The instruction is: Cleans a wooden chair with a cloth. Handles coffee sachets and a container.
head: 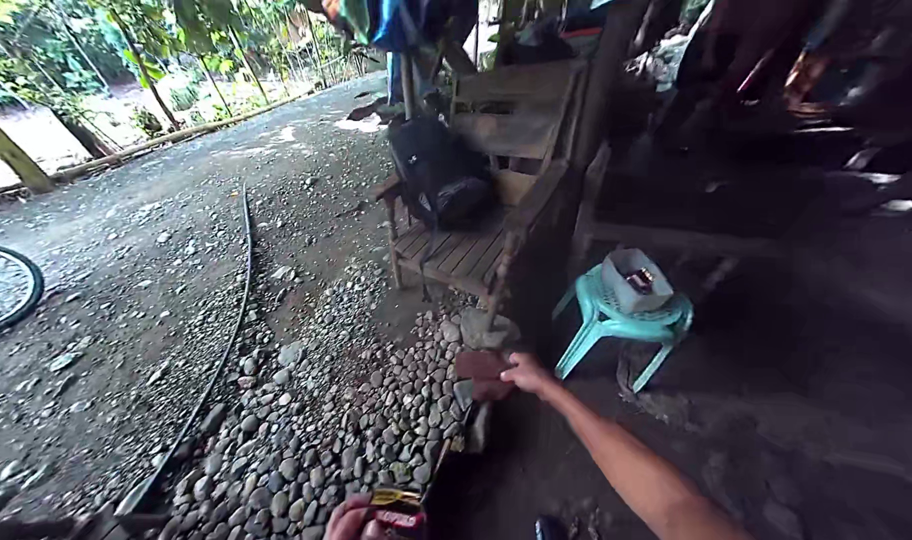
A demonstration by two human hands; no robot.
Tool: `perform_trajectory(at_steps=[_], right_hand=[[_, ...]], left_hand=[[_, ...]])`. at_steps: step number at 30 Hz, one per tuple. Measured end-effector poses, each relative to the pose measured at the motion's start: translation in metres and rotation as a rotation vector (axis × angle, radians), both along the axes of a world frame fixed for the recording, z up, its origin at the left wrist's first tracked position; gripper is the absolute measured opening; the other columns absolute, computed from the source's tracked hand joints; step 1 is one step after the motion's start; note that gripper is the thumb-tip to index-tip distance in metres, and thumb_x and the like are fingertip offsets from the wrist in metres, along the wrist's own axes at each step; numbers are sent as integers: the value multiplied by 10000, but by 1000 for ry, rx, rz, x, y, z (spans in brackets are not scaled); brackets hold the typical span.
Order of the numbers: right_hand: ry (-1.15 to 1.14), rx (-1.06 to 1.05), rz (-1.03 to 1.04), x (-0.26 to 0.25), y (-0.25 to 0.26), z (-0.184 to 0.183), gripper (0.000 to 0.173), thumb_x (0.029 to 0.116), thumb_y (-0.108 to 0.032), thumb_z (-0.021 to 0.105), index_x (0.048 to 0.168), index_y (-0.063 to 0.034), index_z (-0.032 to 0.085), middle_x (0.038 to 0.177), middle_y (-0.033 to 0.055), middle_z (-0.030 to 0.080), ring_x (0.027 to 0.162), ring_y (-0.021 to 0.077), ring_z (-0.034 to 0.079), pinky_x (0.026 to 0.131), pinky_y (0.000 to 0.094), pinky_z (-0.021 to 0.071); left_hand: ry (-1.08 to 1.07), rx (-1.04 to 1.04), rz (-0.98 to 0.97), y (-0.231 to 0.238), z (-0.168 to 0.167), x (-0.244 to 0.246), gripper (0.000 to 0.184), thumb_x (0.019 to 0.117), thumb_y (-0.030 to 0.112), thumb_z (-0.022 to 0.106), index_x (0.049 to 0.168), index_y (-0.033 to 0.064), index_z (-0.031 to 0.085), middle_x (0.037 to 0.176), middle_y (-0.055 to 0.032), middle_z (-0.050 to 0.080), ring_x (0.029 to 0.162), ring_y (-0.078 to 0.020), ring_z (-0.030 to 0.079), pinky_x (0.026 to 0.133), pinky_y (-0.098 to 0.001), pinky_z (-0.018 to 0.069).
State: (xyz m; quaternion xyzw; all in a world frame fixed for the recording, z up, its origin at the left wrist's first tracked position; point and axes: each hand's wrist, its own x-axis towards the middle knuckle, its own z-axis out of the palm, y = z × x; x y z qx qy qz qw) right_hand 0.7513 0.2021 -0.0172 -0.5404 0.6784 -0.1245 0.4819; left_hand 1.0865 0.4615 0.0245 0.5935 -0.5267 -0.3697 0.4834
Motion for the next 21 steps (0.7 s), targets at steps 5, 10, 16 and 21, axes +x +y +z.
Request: perform_trajectory(at_steps=[5,10,16,21], right_hand=[[-522,-45,262,-90,40,10,171,913,3,615,1067,74,596,965,125,620,877,166,599,836,366,510],[-786,-146,100,-152,48,34,116,941,-17,560,1045,19,595,881,-4,641,796,26,615,795,240,525],[-955,-13,-55,-181,40,-10,759,917,-349,576,1558,-59,291,1341,93,624,1120,189,666,864,403,599],[-1084,-6,-208,-150,-12,-8,407,909,-23,571,1312,-44,512,1028,-1,729,906,95,710,801,322,612]], left_hand=[[-150,44,-316,-116,-9,-200,174,904,95,700,998,-40,758,1576,-296,364,1468,-401,379,1179,-502,370],[-109,114,-493,-171,-6,-300,219,936,70,656,1086,-66,742,1313,-288,606,1222,-367,601,1063,-503,470],[302,283,-198,-219,-5,-323,208,1004,52,509,1080,-59,668,1067,-100,677,912,-103,670,852,-291,577],[557,334,-177,-278,-6,-323,224,1036,51,421,1032,0,640,816,-23,719,730,-95,699,721,-294,604]])
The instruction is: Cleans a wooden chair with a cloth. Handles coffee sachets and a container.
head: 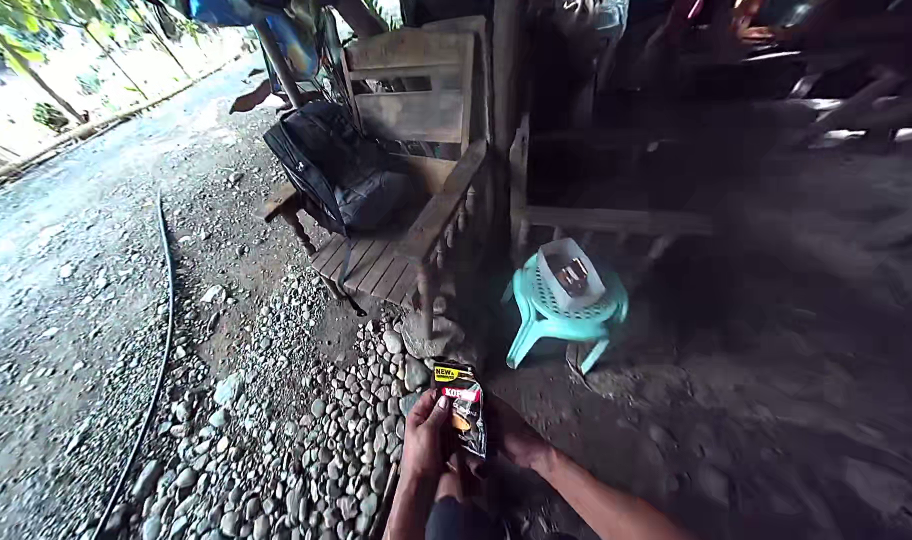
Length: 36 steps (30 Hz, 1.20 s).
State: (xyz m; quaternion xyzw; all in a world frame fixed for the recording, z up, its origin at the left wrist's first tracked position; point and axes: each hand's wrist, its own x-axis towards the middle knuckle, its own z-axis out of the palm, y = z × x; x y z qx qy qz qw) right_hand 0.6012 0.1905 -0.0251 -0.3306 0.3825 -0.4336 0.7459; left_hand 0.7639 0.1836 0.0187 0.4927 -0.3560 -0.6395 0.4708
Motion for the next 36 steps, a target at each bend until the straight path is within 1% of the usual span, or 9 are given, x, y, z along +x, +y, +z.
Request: perform_trajectory(at_steps=[2,5,9,11,16,20,27,32,36], right_hand=[[91,-7,-33,-3,-46,4,442,920,2,556,1361,-13,520,1108,50,719,951,117,707,835,339,609],[284,2,-102,-24,-117,2,443,957,-15,552,1397,10,504,1166,111,689,986,131,688,862,337,588],[480,158,-309,-77,-179,1,404,1016,-78,567,1397,35,490,1198,187,650,1036,207,658,911,414,552],[470,258,-432,-101,-202,7,392,1044,-128,539,1410,3,489,1193,172,646,1019,206,648,883,420,543],[307,173,-668,-133,-292,29,373,1070,-171,489,1419,-43,467,1166,94,642,990,134,648,841,358,563],[213,-20,-638,-130,-378,70,374,1072,-166,475,1419,-33,437,1121,62,640,949,87,656,813,305,576],[133,-130,-527,-93,-462,119,300,1060,-90,477,1343,6,450,1035,63,656,874,83,680,765,284,599],[371,-199,-335,-66,-535,103,434,1022,-57,547,1433,34,438,1261,166,611,1100,156,635,947,332,542],[779,-41,-115,-36,-606,74,531,1003,-82,622,1474,43,410,1414,283,520,1299,353,527,1073,510,428]], left_hand=[[5,-45,71,-37,-8,11,231,1025,35,405,1028,0,633,836,-12,716,766,-84,697,768,-291,600],[-54,-75,289,-95,-11,39,229,1044,43,386,1122,-50,581,871,-43,688,776,-100,685,768,-318,600],[-124,-94,514,-149,17,66,348,1054,42,361,1384,-52,418,1076,-117,657,857,-144,697,772,-358,610],[-156,-96,574,-172,35,77,429,1055,27,364,1480,-29,336,1185,-150,620,898,-156,695,776,-364,606],[-271,-200,698,-224,60,97,301,1037,66,380,1299,-48,475,987,-50,654,822,-97,685,758,-319,605],[-226,-285,831,-262,84,88,218,1092,98,351,1054,62,563,783,67,672,704,-34,681,687,-242,604],[-262,-260,885,-310,105,70,210,1085,70,388,1049,24,590,815,46,690,741,-37,692,721,-245,607],[-281,-275,885,-334,91,84,218,1077,56,386,989,36,585,785,44,682,724,-44,690,723,-253,608],[-295,-254,863,-362,87,107,194,1068,52,397,1014,43,583,816,60,684,755,-26,688,751,-247,604]])
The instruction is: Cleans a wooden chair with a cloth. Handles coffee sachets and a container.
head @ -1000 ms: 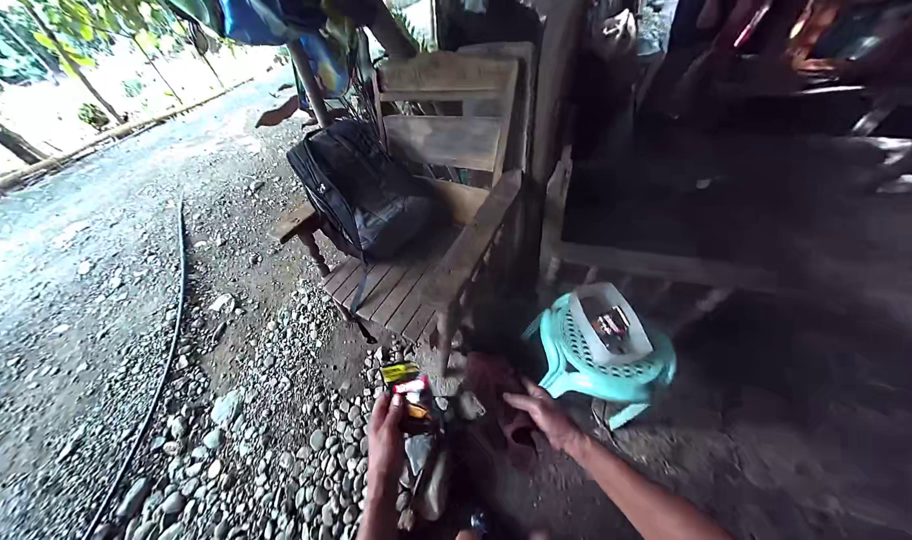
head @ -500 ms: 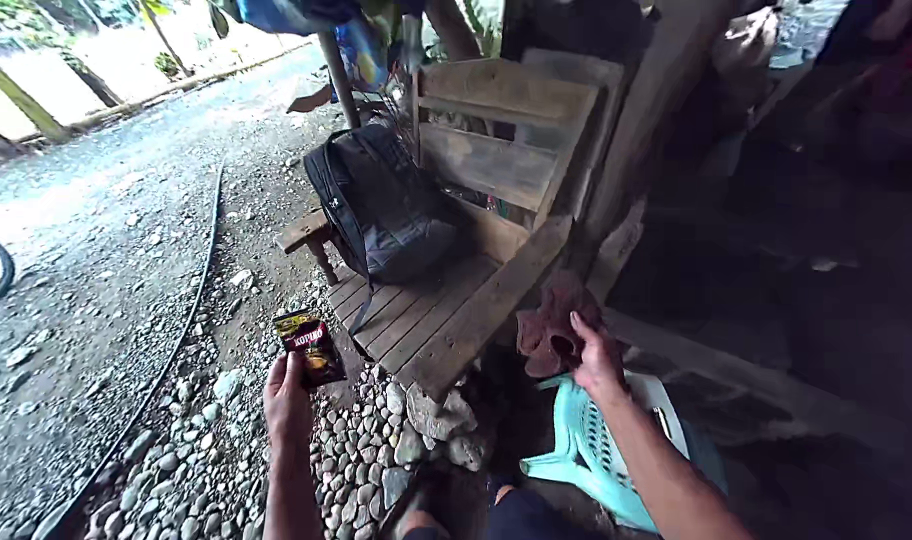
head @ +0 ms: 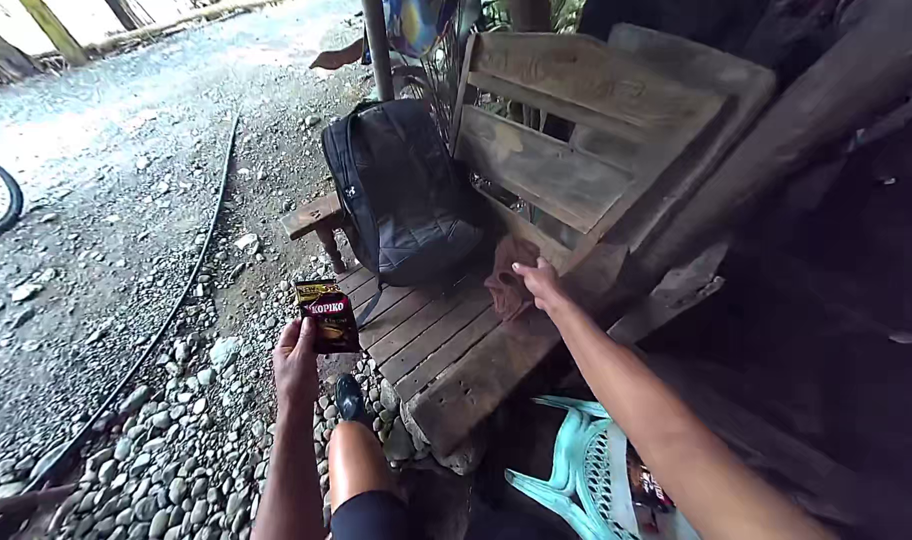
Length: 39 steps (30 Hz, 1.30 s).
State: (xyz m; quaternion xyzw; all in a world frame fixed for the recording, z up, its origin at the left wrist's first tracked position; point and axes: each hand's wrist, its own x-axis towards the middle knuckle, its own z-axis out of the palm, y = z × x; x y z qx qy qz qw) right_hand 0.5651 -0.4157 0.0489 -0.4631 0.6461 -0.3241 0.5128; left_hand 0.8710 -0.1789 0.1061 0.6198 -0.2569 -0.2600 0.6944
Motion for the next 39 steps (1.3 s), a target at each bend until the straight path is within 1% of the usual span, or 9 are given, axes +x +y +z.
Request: perform_trajectory(at_steps=[3,8,12,18,23,26,29,34,39], right_hand=[[344,157,164,20,-51,-19,535,994,-81,614,1468,64,414,1399,321,518,1294,415,531,1053,565,433],[758,370,209,46,-105,-46,489,986,-102,589,1400,127,468,1446,297,505,1367,369,505,1105,501,416],[837,484,152,41,-122,-124,504,952,-123,654,1371,118,512,1429,303,525,1359,413,507,1098,562,423],[918,582,146,82,-79,-194,806,956,-197,636,1618,-51,200,1610,344,216,1442,527,324,1097,632,379],[889,556,-70,71,-77,-207,798,940,-238,682,1615,-157,265,1641,261,222,1475,482,292,1053,677,389],[868,550,-97,61,-80,-207,786,937,-234,695,1599,-114,289,1631,261,252,1476,470,305,1053,671,399],[884,550,-85,62,-79,-205,756,953,-237,666,1599,-114,293,1649,250,225,1476,464,313,1058,640,416],[883,484,-149,78,-66,-200,633,986,-209,596,1573,-127,373,1642,220,272,1456,428,373,1091,579,421],[564,284,-44,200,-13,-186,612,964,-211,653,1494,23,456,1539,283,430,1426,418,430,1153,556,371]], left_hand=[[-74,31,-57,-44,3,35,171,1066,63,425,1061,8,587,850,47,686,773,-23,686,768,-249,600],[-208,186,-184,-152,14,94,206,1067,82,474,1160,-51,601,914,-40,653,795,-41,649,769,-254,561],[-373,294,-272,-239,9,151,294,1062,208,541,1235,-10,635,1391,-215,529,1232,-300,568,1004,-495,504],[-618,342,-347,-349,22,191,298,1018,231,625,1219,20,687,1584,-355,260,1464,-497,281,1140,-619,315],[-441,298,-445,-418,3,201,312,1032,232,608,1255,20,665,1360,-255,568,1254,-353,542,1045,-539,438],[-373,215,-531,-425,-16,180,257,1050,177,563,1204,-9,653,990,-97,675,836,-112,623,809,-334,533],[-417,23,-444,-402,6,149,221,1033,125,573,1139,-52,652,931,-50,673,789,-39,619,796,-261,541],[-526,-91,-416,-300,62,131,134,1027,147,590,1088,49,659,890,72,689,762,1,661,737,-233,587],[-382,-253,-352,-257,66,118,163,967,0,606,966,133,699,806,138,713,701,7,670,682,-199,590]])
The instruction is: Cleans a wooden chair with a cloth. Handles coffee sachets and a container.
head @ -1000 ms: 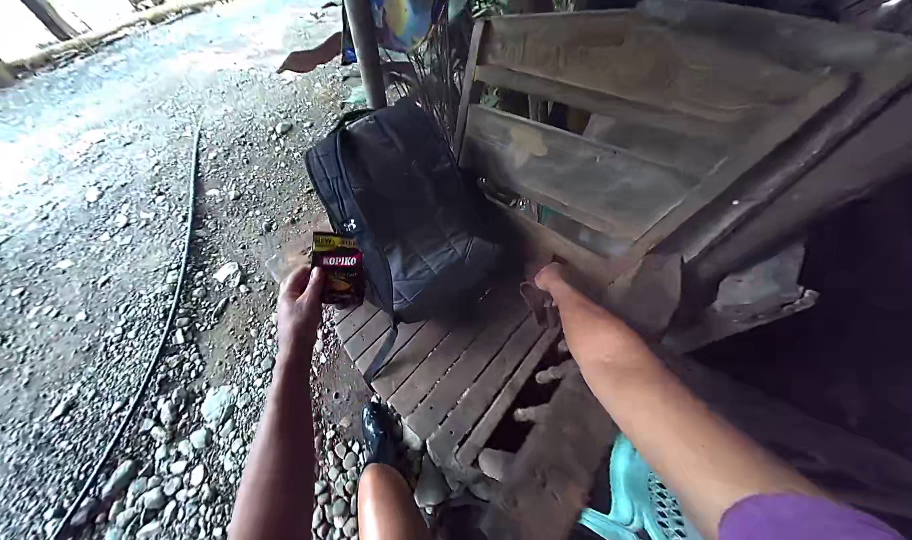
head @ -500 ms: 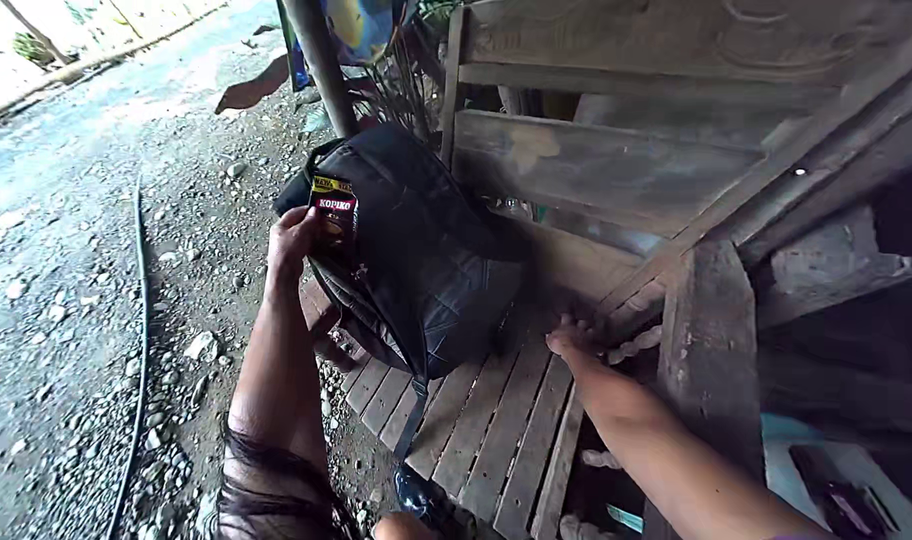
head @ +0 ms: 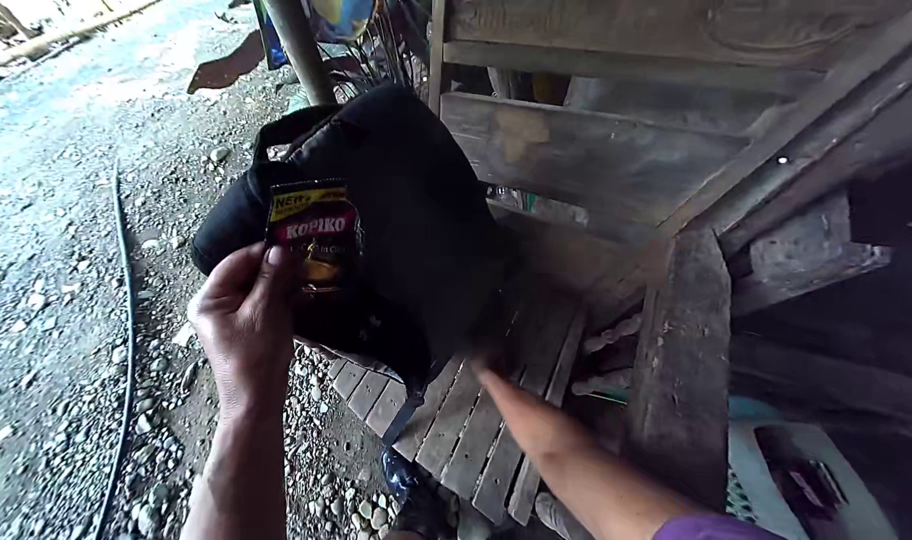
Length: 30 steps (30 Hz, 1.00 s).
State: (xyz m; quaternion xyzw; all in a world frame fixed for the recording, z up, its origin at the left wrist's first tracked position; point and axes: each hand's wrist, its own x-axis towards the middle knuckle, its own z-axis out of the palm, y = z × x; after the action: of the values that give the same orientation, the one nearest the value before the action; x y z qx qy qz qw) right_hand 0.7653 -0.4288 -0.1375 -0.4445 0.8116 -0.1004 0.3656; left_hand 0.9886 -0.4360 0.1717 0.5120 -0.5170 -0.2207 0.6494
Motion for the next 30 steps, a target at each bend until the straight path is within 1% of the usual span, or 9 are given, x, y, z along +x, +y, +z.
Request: perform_trajectory(at_steps=[5,11,14,17,20,22,25,27,30], right_hand=[[-88,138,358,9,-1,-2,548,922,-353,701,1316,19,623,1346,243,620,1282,388,574,1071,580,443],[317,171,47,-135,-76,-7,631,972,-146,588,1552,-39,363,1571,291,346,1367,432,489,1059,542,476],[218,156,114,-47,-20,4,605,1017,-186,530,1561,-6,336,1552,313,365,1342,436,517,1049,523,493],[-216,332,720,97,75,37,567,987,-146,563,1492,69,423,1471,326,480,1363,446,486,1112,601,391],[-528,300,1293,183,122,55,514,952,-46,628,1457,-70,535,1501,237,482,1365,413,479,1090,606,403],[-825,64,1100,189,114,40,447,931,6,611,1377,1,593,1440,292,510,1309,433,520,1083,596,424],[-966,-151,456,164,31,21,360,1014,-12,486,1347,110,551,1299,253,633,1208,245,628,1052,375,506],[-658,-228,522,136,-6,-10,436,1068,-138,463,1455,64,481,1442,215,555,1359,188,523,1144,300,410],[-390,-86,612,169,17,-17,478,1035,-36,435,1504,60,424,1543,269,441,1469,343,409,1216,455,314]], left_hand=[[43,148,163,-24,0,9,80,1007,77,596,978,125,653,786,131,676,702,9,662,699,-206,589],[5,270,234,-69,6,18,81,1010,113,601,987,68,664,786,85,658,697,6,640,697,-214,567],[-37,285,192,-97,10,6,122,1010,134,611,1051,36,671,838,37,669,729,-20,649,726,-240,570],[-104,291,142,-117,11,-14,146,1002,150,623,1066,39,692,864,16,693,750,-36,665,743,-264,575],[-135,294,66,-120,12,-33,121,994,153,640,1037,66,711,848,29,697,752,-32,659,747,-269,559],[-161,296,7,-114,14,-34,103,992,150,647,1016,78,717,815,51,691,715,-13,642,707,-242,545],[-146,280,-80,-99,15,-30,84,992,126,642,997,82,714,774,75,678,656,2,626,642,-210,540],[-118,274,-138,-92,14,-28,85,996,108,632,1003,69,707,784,61,686,677,-10,643,661,-220,556],[-125,282,-178,-88,7,-27,92,996,118,641,1012,69,717,795,50,693,670,-14,633,649,-226,545]])
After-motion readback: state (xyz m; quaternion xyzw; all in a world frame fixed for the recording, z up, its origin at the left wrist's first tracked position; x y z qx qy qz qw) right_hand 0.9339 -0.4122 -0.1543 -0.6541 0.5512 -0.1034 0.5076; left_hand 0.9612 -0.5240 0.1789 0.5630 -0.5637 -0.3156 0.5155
